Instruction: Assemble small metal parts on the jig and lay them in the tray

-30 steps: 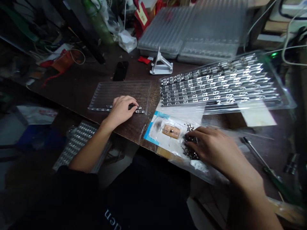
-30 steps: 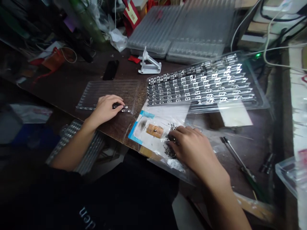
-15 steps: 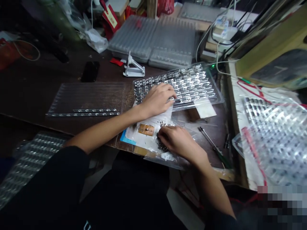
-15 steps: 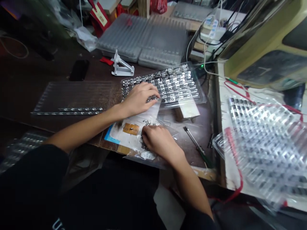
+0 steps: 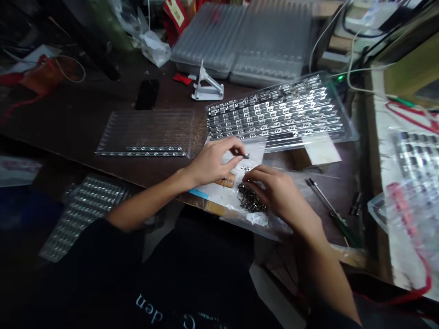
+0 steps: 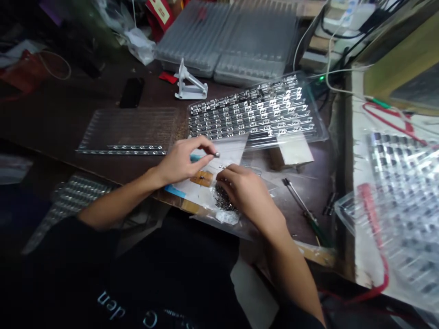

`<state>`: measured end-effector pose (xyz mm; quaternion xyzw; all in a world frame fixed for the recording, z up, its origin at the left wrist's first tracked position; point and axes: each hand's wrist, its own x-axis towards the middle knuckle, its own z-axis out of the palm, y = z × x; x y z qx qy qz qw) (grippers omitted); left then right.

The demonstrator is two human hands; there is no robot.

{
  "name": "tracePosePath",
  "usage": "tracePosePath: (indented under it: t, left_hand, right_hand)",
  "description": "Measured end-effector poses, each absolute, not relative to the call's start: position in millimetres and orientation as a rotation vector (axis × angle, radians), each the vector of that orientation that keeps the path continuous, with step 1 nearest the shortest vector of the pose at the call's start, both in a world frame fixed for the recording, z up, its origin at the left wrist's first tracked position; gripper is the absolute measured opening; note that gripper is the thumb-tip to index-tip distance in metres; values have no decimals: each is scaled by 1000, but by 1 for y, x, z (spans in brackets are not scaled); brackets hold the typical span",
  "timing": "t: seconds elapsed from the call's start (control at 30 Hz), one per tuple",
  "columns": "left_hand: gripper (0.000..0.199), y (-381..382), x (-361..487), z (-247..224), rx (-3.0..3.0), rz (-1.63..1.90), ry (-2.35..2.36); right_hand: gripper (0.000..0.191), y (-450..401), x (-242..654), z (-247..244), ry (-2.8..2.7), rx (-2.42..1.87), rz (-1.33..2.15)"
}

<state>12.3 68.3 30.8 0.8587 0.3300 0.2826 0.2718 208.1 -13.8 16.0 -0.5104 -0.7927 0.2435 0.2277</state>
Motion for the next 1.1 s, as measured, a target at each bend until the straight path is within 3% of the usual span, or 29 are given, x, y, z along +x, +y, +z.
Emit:
tracePosePath:
  t: [0.33,0.97,1.1]
  left_hand:
    - [6,33,-36,-19,2164,773,1039]
    - [7,30,-44,-26,2104,954,1162]
    - [6,25,-54,-25,2221,767,1301]
  right_hand:
    - [24,-10,195,11,-2042,-1503,553]
    - [20,-9,165,-4,-2211,-1541,492]
    - [25,-10,154,-4,-2423,-1473,452]
